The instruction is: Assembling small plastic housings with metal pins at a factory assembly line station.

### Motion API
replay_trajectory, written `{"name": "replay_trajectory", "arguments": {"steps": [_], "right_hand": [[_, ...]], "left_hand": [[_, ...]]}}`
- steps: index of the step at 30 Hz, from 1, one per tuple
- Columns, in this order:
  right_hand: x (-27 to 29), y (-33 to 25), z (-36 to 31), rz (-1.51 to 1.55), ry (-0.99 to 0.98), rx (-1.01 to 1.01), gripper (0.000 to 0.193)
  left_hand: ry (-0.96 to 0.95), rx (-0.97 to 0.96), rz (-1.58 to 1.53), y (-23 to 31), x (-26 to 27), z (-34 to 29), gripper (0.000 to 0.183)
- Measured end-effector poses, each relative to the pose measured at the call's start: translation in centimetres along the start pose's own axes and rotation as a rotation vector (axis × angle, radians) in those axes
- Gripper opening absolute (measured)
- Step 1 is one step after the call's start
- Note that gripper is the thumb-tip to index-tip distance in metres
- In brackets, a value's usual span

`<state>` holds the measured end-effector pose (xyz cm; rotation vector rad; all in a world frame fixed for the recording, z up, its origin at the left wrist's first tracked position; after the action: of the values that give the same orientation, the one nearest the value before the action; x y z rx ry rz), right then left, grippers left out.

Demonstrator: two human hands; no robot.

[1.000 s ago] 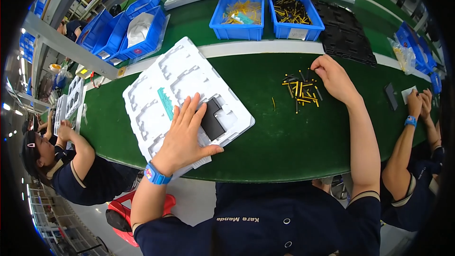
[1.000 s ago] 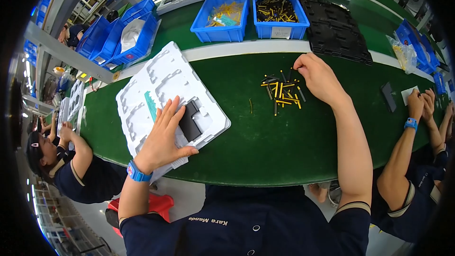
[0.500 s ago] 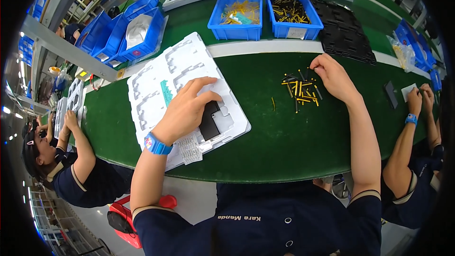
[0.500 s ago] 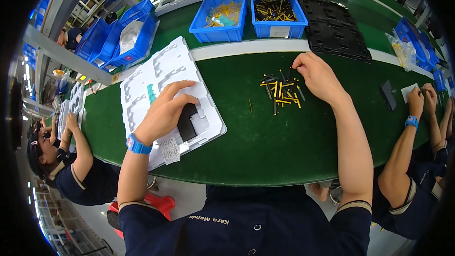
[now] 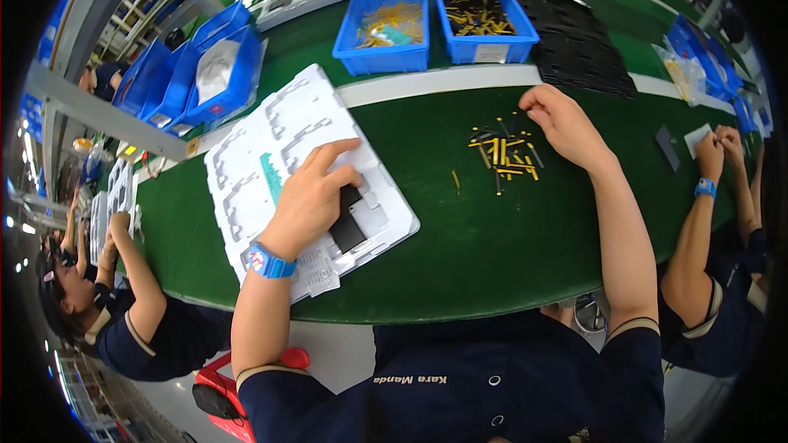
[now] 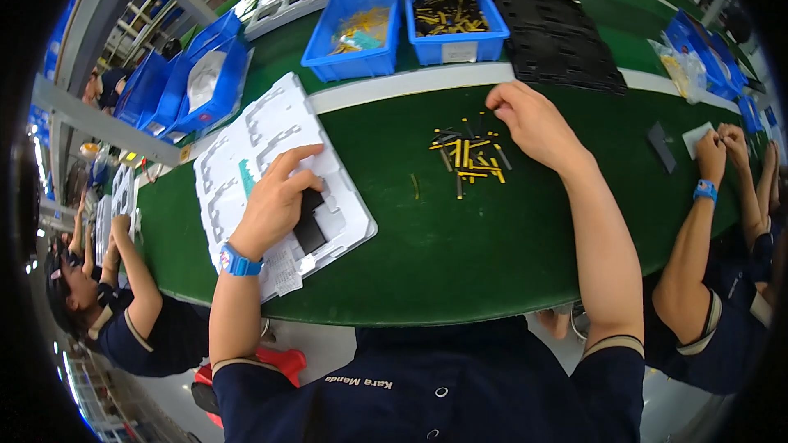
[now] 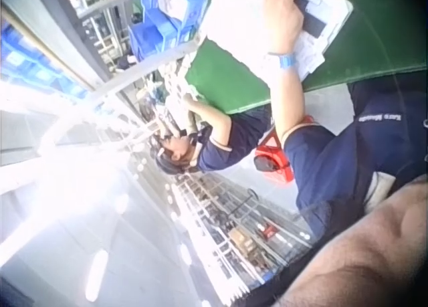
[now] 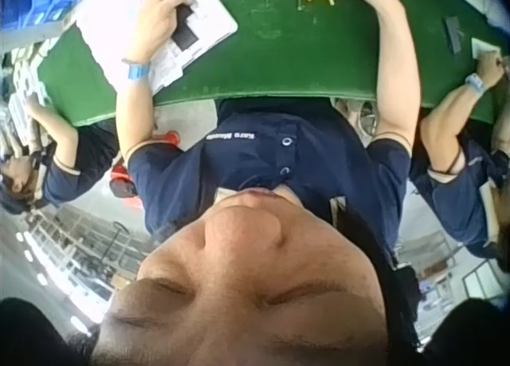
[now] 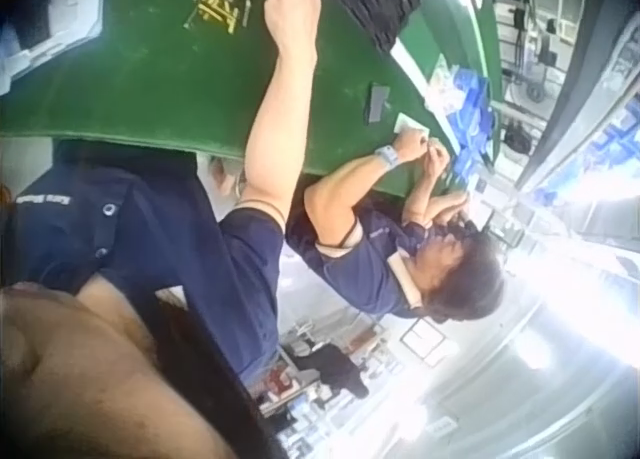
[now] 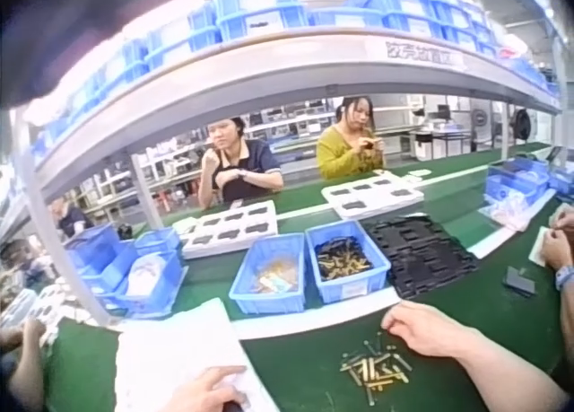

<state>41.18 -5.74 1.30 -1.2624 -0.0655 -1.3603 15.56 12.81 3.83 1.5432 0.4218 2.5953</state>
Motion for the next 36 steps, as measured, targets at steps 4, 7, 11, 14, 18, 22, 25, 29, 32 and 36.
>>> {"name": "replay_trajectory", "arguments": {"steps": [4,7,11,14,18,22,25,29,32,36], "right_hand": [[-0.8,0.4,0.5,0.32,0.029,-0.177,0.022],[-1.7,-0.9,-0.1,0.53,-0.057,-0.284,0.017],[-2.6,-4.1,-1.2,0.532,-0.139,-0.172,0.006],[-3.0,-5.8,-2.0,0.566,-0.17,-0.116,0.008],[-2.9,-7.1,-2.1,0.494,-0.142,-0.059,0.007],[-2.5,-7.9,-2.4,0.394,-0.083,0.155,0.008],[-2.6,-7.9,-2.5,0.368,-0.078,0.193,0.009],[-2.8,-8.2,-2.6,0.376,-0.073,0.208,0.01],[-3.0,-8.5,-2.8,0.388,-0.076,0.225,0.01],[-2.6,-9.1,-3.2,0.518,-0.022,0.254,0.007]], "left_hand": [[0.082,0.03,-0.008,-0.5,1.9,0.5,0.032],[0.147,-0.006,-0.024,0.0,3.6,2.3,0.03],[0.096,0.053,-0.192,3.5,4.0,4.7,0.019],[0.045,0.037,-0.202,6.5,1.4,6.2,0.018],[-0.043,0.208,-0.305,5.7,-3.9,6.1,0.021],[-0.062,0.253,-0.376,5.9,-5.7,5.6,0.019],[-0.036,0.299,-0.47,5.8,-6.1,5.4,0.014],[0.011,0.315,-0.503,5.7,-6.2,5.4,0.009],[0.014,0.35,-0.543,5.6,-6.3,5.2,0.007],[-0.013,0.373,-0.566,5.4,-6.9,4.7,0.007]]}}
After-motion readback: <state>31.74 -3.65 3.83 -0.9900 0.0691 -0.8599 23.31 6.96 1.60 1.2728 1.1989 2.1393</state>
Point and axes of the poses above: each hand's wrist, its own z-axis towards the middle knuckle, its own x-axis out of the back of the hand, y = z × x, the point moved 8 cm from there along z, towards the middle knuckle, and after that the axes turned 13 degrees about y, right-handed, at the moved point
